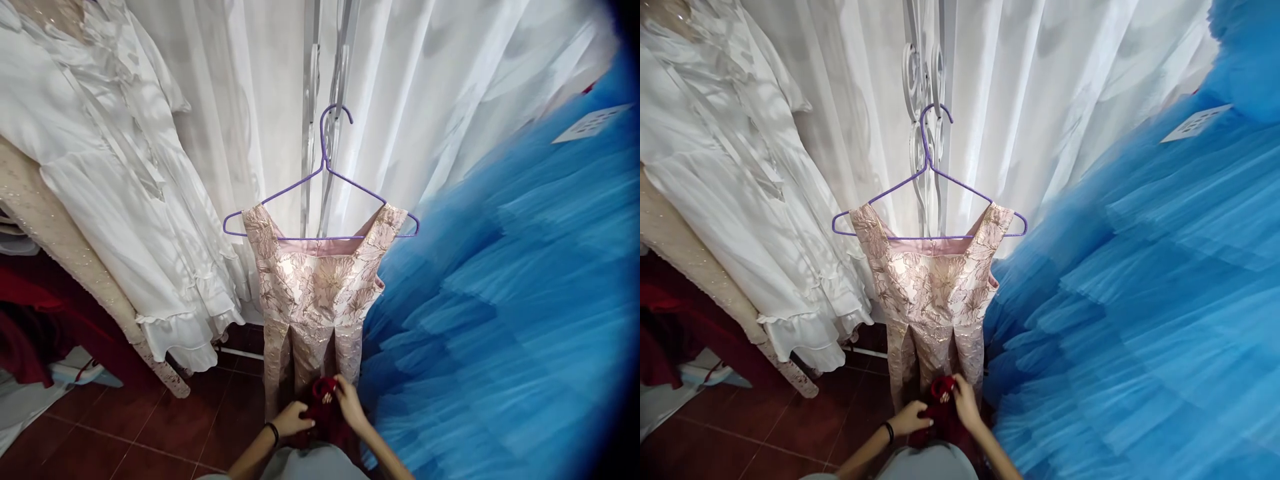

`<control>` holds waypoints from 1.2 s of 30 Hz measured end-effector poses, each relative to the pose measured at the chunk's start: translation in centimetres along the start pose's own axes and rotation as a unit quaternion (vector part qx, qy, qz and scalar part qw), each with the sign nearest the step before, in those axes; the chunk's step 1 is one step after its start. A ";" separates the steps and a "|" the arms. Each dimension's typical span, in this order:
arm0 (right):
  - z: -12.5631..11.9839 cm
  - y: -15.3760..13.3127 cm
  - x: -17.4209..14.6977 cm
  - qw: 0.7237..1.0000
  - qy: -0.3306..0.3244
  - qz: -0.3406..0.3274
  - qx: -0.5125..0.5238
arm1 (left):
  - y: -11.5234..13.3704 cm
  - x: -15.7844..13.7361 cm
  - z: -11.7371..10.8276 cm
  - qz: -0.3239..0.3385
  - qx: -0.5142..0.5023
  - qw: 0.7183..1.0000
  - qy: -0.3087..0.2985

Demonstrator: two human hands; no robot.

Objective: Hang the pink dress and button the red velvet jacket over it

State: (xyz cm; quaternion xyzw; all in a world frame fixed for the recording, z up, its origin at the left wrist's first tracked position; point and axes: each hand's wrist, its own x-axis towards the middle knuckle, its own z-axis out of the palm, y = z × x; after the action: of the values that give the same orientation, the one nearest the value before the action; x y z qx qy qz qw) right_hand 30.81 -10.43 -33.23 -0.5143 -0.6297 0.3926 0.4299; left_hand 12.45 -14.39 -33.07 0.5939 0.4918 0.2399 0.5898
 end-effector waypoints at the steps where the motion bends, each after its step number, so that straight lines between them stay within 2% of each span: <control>1: -1.3 -1.1 1.1 1.000 0.011 0.005 0.007 | 0.7 0.7 -0.8 0.005 0.000 1.000 0.016; 3: -4.9 -4.8 3.6 0.999 0.032 -0.003 0.012 | 2.9 1.7 -3.3 0.022 0.002 0.997 0.072; 5: -9.3 -9.5 6.0 0.997 0.071 -0.026 -0.011 | 6.3 1.9 -7.1 0.053 0.003 0.987 0.151; 8: -15.7 -16.9 8.4 0.974 0.161 -0.128 -0.096 | 12.6 -0.3 -13.0 0.111 0.002 0.957 0.268; 10: -18.6 -21.0 9.0 0.926 0.218 -0.247 -0.185 | 16.8 -3.0 -15.7 0.146 0.001 0.936 0.321; 12: -20.3 -24.3 9.1 0.857 0.285 -0.348 -0.251 | 20.7 -6.0 -17.0 0.201 -0.002 0.908 0.369; 13: -20.7 -25.6 9.0 0.827 0.315 -0.378 -0.273 | 22.4 -7.4 -17.1 0.217 -0.017 0.901 0.374; 14: -20.9 -26.7 9.0 0.809 0.332 -0.391 -0.287 | 23.9 -8.8 -17.1 0.233 -0.046 0.900 0.367; 15: -21.0 -27.5 9.1 0.806 0.338 -0.389 -0.291 | 25.2 -10.0 -17.0 0.243 -0.076 0.905 0.340; 16: -21.1 -28.1 9.2 0.819 0.330 -0.373 -0.285 | 26.4 -11.0 -16.9 0.249 -0.099 0.915 0.302; 17: -21.2 -28.5 9.5 0.844 0.311 -0.346 -0.268 | 27.3 -11.9 -16.7 0.252 -0.105 0.925 0.264; 19: -21.4 -28.8 10.0 0.908 0.256 -0.262 -0.202 | 28.7 -13.0 -16.6 0.253 -0.047 0.939 0.227; 20: -21.5 -28.7 10.3 0.936 0.227 -0.214 -0.161 | 29.0 -13.3 -16.7 0.250 0.013 0.937 0.243; 22: -21.5 -28.6 10.5 0.972 0.163 -0.140 -0.094 | 29.1 -13.2 -16.9 0.247 0.156 0.901 0.322; 24: -21.4 -28.6 10.3 0.982 0.103 -0.135 -0.082 | 28.5 -12.6 -17.4 0.249 0.285 0.837 0.396; 26: -21.2 -28.7 9.7 0.972 0.033 -0.179 -0.145 | 27.7 -11.9 -18.2 0.257 0.371 0.770 0.451; 28: -21.2 -28.7 9.3 0.940 -0.047 -0.206 -0.267 | 27.1 -11.6 -19.0 0.264 0.393 0.728 0.496; 29: -21.3 -28.7 9.2 0.917 -0.085 -0.209 -0.330 | 27.0 -11.6 -19.5 0.261 0.379 0.727 0.509; 30: -21.5 -28.6 9.2 0.892 -0.122 -0.207 -0.384 | 27.0 -11.7 -19.9 0.255 0.348 0.747 0.506; 32: -22.1 -28.8 9.3 0.850 -0.166 -0.198 -0.459 | 27.5 -12.3 -20.4 0.238 0.248 0.821 0.455; 33: -22.5 -29.0 9.4 0.841 -0.160 -0.202 -0.476 | 28.0 -12.7 -20.6 0.237 0.188 0.853 0.426; 34: -22.9 -29.3 9.4 0.840 -0.120 -0.219 -0.482 | 28.5 -13.3 -20.7 0.251 0.130 0.866 0.413; 35: -23.3 -29.6 9.3 0.839 -0.047 -0.249 -0.481 | 29.0 -13.8 -20.8 0.277 0.089 0.858 0.425; 36: -23.6 -29.9 9.2 0.832 0.049 -0.286 -0.473 | 29.5 -14.3 -20.9 0.308 0.072 0.827 0.464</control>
State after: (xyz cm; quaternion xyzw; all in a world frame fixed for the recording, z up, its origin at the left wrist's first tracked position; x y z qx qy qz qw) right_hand 42.92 -5.01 3.67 -0.4707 -0.8355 -0.1194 0.2570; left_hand -2.43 -11.77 2.70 0.5736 0.5152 0.6205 0.1432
